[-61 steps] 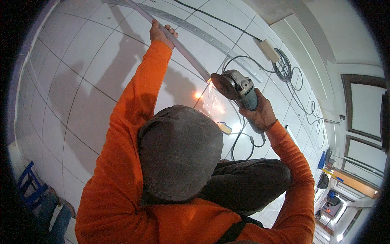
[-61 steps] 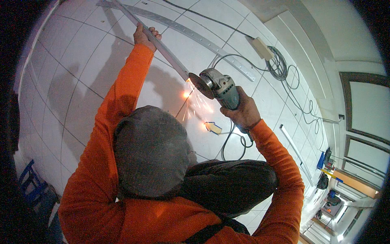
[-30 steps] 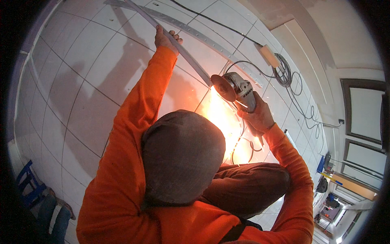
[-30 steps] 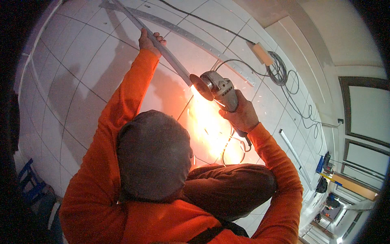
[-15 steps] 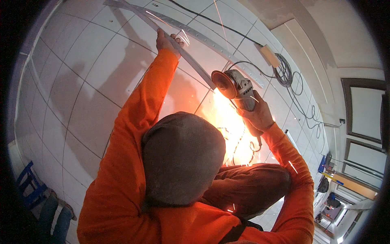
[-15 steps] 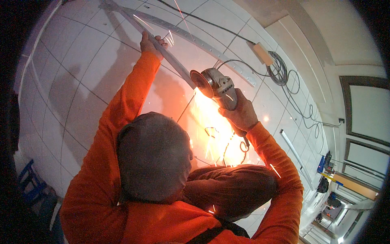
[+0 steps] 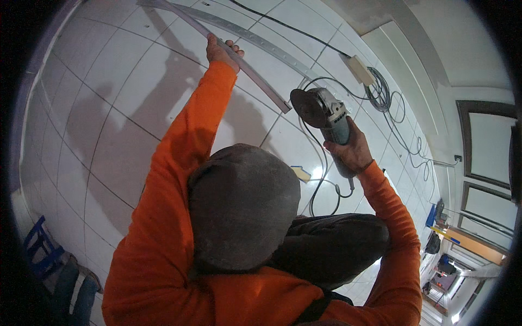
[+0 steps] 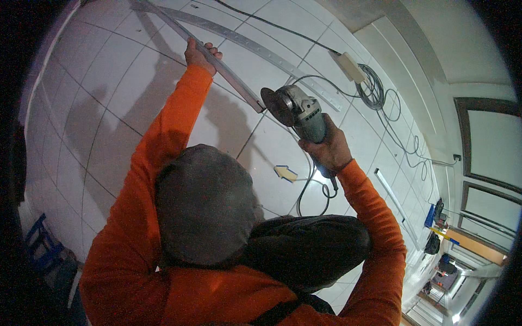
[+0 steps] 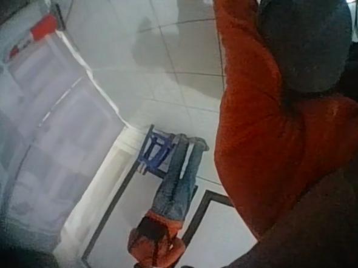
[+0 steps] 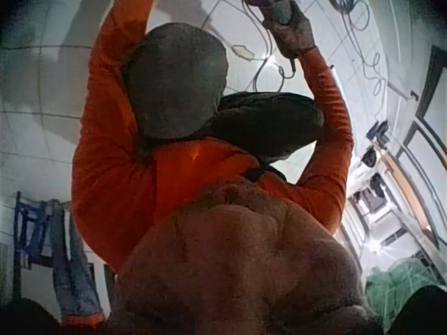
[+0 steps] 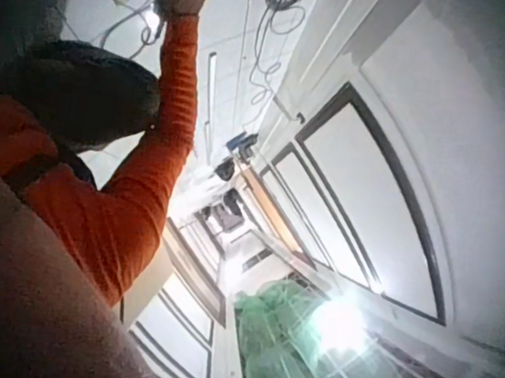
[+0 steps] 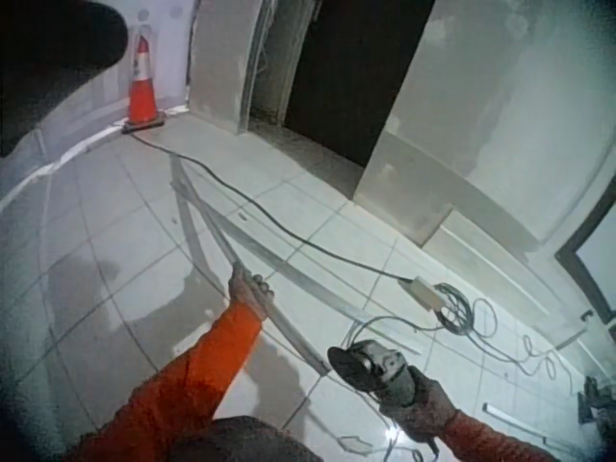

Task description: The person cuts multiple metal strips using an angle grinder while sitting on the floor.

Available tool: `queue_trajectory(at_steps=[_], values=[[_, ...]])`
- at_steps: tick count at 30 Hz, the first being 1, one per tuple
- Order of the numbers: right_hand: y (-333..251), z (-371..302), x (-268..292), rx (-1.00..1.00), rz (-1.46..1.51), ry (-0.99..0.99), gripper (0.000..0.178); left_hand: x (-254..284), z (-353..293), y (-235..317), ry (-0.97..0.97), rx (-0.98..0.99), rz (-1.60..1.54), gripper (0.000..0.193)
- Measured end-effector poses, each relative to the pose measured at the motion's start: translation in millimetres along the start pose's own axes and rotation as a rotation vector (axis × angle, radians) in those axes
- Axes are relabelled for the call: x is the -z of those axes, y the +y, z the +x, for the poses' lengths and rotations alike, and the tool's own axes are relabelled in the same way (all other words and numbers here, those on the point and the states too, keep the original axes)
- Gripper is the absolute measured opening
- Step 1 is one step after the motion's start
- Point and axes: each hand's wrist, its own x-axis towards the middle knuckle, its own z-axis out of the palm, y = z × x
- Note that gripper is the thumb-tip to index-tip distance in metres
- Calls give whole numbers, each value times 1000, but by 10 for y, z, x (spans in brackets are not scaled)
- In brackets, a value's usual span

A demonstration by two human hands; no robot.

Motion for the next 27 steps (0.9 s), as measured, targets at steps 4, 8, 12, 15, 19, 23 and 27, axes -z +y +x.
queue_trajectory(at_steps=[4, 8, 12, 15, 19, 23, 27], values=[[15, -27, 6, -49, -142, -50, 59, -48, -18, -7, 6, -23, 49, 43], [45, -16, 37, -103, -205, -63, 74, -65, -36, -26, 6, -43, 57, 43], [-41, -16, 23, -117, -294, -62, 73, -45, -29, -8, 9, -48, 61, 43], [-42, -15, 20, -100, -246, -62, 73, -50, -26, -3, 9, -28, 42, 43], [34, -7, 14, -57, -298, -52, 66, -26, 19, 15, -40, 3, 6, 42], [184, 23, 11, 3, -328, -31, 61, -18, 33, -10, -35, 10, -16, 41], [134, 37, -12, 43, -377, -23, 62, -10, 12, -18, -12, -21, 19, 42]])
